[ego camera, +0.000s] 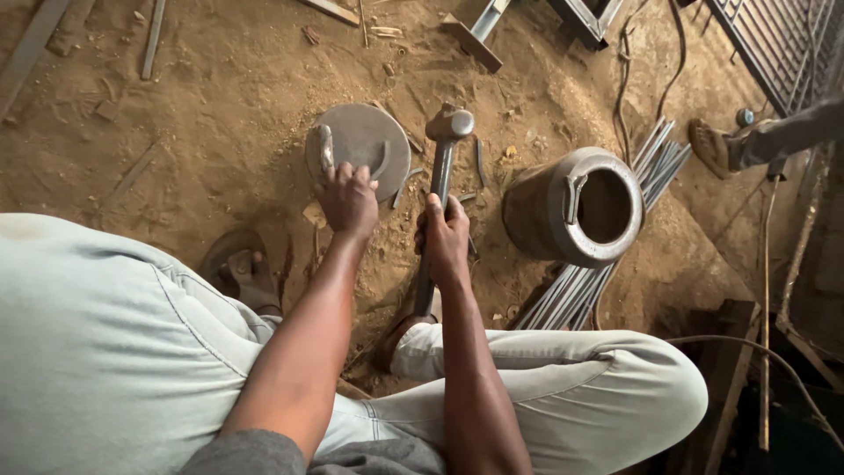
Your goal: The person sits on the floor and uses a hammer to bend metal rods on a circular anvil. They repeatedly strike the rods to form curved shapes, occasionally inspecting the bent pieces before continuing to work on additional rods.
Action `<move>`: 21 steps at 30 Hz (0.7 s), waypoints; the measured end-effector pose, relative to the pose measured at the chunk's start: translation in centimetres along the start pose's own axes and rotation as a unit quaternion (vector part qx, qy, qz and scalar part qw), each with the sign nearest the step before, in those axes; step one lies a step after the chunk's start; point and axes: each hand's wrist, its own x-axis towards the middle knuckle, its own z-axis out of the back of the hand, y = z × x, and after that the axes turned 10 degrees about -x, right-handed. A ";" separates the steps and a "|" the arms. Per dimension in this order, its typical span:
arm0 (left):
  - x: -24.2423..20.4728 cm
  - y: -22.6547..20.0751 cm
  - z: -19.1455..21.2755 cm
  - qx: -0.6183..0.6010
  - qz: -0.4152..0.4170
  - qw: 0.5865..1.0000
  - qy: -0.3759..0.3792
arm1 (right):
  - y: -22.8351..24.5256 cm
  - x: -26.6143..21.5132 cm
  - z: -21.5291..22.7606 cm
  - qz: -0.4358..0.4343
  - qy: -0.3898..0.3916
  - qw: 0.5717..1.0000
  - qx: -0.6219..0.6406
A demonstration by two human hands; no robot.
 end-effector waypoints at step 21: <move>0.3 0.5 0.6 -0.102 -0.081 0.991 -0.026 | -4.1 4.2 -1.9 -0.046 -0.015 0.988 -0.145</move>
